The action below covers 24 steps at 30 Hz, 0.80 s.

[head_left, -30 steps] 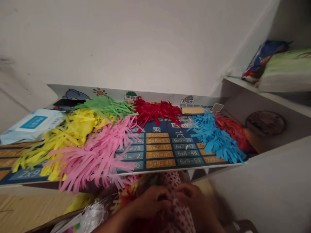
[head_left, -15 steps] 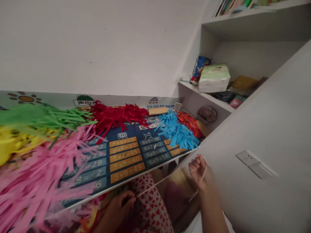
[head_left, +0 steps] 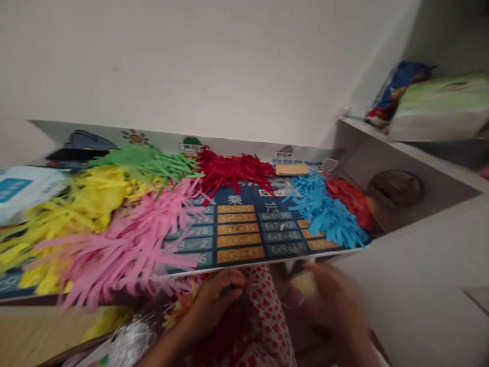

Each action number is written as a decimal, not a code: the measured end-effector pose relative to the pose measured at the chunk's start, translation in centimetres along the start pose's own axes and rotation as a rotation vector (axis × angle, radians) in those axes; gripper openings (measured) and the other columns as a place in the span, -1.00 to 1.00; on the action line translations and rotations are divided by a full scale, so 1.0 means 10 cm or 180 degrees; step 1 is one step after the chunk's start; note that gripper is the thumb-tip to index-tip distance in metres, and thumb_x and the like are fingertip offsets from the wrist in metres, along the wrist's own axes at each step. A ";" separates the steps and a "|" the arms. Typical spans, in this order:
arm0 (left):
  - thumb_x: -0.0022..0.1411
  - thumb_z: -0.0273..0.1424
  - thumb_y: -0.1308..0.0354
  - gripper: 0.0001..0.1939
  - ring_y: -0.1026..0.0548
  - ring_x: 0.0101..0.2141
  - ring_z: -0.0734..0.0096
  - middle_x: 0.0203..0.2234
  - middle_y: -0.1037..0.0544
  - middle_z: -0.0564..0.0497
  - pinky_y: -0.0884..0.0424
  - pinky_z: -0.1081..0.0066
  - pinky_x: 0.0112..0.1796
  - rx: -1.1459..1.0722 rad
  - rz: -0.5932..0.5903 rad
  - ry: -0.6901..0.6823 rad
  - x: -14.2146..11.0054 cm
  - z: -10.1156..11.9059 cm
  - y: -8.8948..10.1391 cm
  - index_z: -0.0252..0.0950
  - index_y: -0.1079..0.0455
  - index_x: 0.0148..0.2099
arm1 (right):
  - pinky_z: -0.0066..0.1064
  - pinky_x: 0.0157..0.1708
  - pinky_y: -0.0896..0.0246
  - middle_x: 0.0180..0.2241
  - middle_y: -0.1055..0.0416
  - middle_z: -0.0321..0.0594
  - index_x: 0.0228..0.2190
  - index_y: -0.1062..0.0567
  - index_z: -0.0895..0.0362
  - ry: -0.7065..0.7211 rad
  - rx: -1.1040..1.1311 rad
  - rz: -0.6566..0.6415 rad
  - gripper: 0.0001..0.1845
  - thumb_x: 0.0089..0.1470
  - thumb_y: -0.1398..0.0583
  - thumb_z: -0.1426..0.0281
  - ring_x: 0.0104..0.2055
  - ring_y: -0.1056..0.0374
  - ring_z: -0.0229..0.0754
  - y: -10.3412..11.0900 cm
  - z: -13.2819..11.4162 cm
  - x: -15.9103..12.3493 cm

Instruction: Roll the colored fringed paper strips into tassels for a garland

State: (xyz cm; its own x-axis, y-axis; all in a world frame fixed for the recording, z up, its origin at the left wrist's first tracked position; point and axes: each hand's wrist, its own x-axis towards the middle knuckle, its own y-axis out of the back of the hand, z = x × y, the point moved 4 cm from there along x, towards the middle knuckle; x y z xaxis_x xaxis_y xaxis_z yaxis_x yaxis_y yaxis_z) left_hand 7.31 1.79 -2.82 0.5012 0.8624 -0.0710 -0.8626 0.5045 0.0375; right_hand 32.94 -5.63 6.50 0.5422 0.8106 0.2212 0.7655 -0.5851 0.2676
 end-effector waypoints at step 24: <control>-0.13 -0.38 -0.41 -0.73 -0.50 -0.46 0.43 -0.50 -0.56 0.07 -0.36 0.48 -0.38 -0.1369 0.0885 0.0560 -0.16 0.05 0.15 -0.31 -0.44 -0.35 | -0.44 -0.36 -0.24 -0.42 -0.49 -0.24 -0.34 -0.55 0.05 0.1139 -0.0933 -0.1860 -0.69 0.25 -0.05 0.22 -0.37 -0.40 -0.18 -1.27 -0.02 -0.49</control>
State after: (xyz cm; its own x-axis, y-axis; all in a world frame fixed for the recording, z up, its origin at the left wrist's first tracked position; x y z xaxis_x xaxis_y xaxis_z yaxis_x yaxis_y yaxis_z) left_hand 5.27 1.19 -2.14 0.2631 0.9221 -0.2837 -0.9296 0.1636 -0.3302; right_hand 20.56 -2.17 2.21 -0.1091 0.9634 0.2448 0.7436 -0.0843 0.6633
